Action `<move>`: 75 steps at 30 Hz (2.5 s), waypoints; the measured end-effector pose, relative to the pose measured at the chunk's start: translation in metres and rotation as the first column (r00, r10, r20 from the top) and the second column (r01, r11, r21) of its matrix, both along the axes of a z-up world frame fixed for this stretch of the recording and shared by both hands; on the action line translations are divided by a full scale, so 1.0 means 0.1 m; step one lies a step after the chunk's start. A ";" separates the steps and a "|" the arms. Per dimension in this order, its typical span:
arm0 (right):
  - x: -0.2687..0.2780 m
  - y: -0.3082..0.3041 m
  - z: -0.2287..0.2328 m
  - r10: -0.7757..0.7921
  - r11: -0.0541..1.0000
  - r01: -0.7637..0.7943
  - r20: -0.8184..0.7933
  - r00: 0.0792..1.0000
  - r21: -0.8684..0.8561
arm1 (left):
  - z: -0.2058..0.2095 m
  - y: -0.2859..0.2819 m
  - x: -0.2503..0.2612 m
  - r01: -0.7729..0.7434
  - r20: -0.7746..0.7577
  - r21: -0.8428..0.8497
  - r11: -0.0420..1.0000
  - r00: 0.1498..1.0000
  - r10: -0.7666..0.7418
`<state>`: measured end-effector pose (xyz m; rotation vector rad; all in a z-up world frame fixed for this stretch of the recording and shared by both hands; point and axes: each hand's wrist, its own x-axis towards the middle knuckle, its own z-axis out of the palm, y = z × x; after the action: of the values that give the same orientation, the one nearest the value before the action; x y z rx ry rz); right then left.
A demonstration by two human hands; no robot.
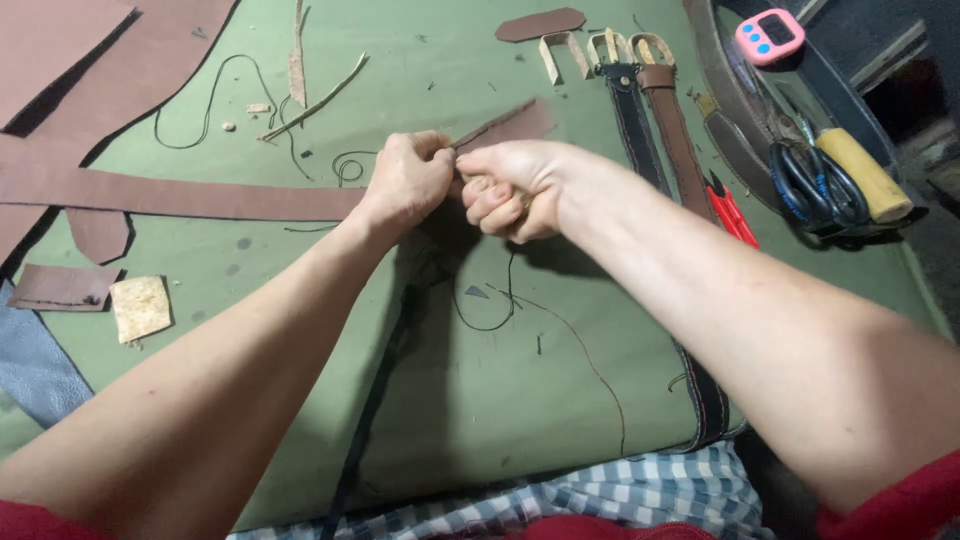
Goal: Hand-sewing a leather strap using an awl and thread at a workbench.
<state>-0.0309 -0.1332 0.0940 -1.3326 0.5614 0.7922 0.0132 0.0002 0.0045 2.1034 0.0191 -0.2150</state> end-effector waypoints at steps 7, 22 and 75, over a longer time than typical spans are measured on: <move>0.22 0.00 -0.43 0.124 0.992 -0.120 0.113 0.986 -0.043 | -0.03 0.04 0.07 0.016 0.030 0.037 0.999 0.999 -0.017; -0.47 0.25 0.73 0.516 0.630 -0.235 0.173 0.839 -0.740 | 0.32 0.23 -0.13 0.060 -0.116 -0.382 0.922 0.987 -0.113; -0.37 -0.10 -0.24 0.390 0.808 0.040 0.584 0.712 -0.588 | 0.38 0.28 0.21 0.090 -0.130 -0.188 0.978 0.985 -0.115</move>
<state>-0.0675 -0.1429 0.0700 -2.1345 0.0364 0.2109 0.0343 0.0284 0.0425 1.9054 -0.0249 -0.4120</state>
